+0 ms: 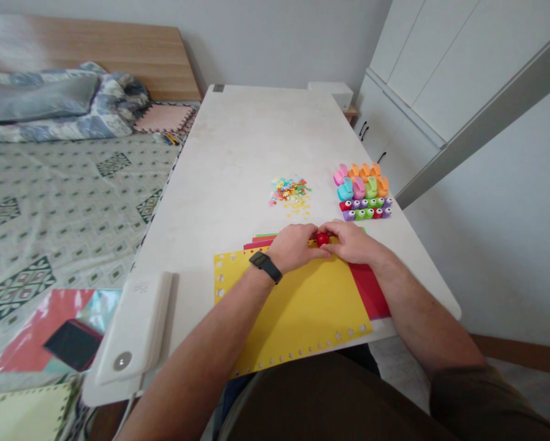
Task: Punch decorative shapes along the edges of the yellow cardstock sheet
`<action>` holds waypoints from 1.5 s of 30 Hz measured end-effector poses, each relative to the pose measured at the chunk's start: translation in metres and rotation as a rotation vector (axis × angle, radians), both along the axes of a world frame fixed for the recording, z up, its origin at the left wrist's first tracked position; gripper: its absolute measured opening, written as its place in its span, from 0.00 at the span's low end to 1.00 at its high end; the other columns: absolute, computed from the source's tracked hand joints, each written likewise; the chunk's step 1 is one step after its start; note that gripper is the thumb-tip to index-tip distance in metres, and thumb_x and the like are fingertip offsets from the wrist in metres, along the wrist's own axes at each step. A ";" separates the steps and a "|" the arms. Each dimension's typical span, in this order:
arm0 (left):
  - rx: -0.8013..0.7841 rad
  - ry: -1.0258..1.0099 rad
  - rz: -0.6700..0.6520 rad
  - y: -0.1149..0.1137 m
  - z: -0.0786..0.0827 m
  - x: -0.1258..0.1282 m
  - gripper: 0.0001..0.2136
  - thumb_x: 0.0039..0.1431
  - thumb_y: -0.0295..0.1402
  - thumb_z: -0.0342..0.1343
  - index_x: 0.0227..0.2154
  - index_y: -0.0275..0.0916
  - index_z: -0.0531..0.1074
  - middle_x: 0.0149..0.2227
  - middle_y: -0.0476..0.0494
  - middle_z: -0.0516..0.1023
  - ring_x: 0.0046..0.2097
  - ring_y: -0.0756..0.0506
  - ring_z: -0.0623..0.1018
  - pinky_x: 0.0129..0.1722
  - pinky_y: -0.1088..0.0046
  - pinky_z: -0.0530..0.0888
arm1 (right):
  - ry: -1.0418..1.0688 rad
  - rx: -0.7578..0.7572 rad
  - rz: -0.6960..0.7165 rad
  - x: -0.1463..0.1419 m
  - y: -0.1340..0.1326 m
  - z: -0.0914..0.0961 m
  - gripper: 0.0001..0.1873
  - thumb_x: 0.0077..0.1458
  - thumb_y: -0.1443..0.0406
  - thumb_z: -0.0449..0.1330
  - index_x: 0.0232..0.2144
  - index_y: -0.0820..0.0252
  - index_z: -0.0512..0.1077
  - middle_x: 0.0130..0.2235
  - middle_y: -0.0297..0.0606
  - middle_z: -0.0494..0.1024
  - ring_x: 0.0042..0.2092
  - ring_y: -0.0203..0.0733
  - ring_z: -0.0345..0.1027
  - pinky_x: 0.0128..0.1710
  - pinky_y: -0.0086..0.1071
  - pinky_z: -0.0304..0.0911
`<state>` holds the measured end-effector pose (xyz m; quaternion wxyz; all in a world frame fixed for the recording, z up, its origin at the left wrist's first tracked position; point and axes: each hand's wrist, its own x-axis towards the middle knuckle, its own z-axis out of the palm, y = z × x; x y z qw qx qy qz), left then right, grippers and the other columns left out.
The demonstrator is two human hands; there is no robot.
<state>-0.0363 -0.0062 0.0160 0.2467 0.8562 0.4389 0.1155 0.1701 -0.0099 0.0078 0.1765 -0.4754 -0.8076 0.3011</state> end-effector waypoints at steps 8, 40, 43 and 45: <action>0.060 0.049 0.038 -0.007 0.001 -0.016 0.24 0.60 0.55 0.60 0.47 0.39 0.75 0.43 0.38 0.83 0.45 0.38 0.82 0.43 0.66 0.74 | 0.002 0.003 0.007 0.001 -0.002 0.004 0.13 0.54 0.64 0.67 0.43 0.57 0.78 0.43 0.40 0.79 0.43 0.47 0.72 0.45 0.39 0.64; 0.101 -0.032 0.108 -0.024 -0.012 -0.042 0.07 0.67 0.34 0.55 0.41 0.39 0.76 0.40 0.41 0.83 0.44 0.40 0.81 0.46 0.64 0.74 | 0.707 -0.294 -0.284 -0.019 0.022 -0.003 0.21 0.54 0.51 0.70 0.44 0.56 0.78 0.46 0.38 0.82 0.49 0.46 0.73 0.54 0.40 0.65; 0.116 -0.043 0.105 -0.025 -0.015 -0.042 0.07 0.67 0.33 0.55 0.41 0.39 0.76 0.40 0.41 0.83 0.44 0.40 0.81 0.46 0.64 0.74 | 0.616 -0.290 -0.248 -0.026 0.038 0.001 0.22 0.53 0.50 0.70 0.44 0.58 0.79 0.45 0.38 0.82 0.47 0.45 0.73 0.53 0.39 0.64; 0.115 -0.053 0.103 -0.024 -0.016 -0.043 0.07 0.67 0.33 0.55 0.41 0.39 0.76 0.41 0.41 0.83 0.44 0.40 0.81 0.47 0.64 0.73 | 0.581 -0.279 -0.249 -0.030 0.049 0.003 0.23 0.52 0.50 0.70 0.44 0.58 0.79 0.44 0.38 0.82 0.47 0.44 0.73 0.52 0.38 0.64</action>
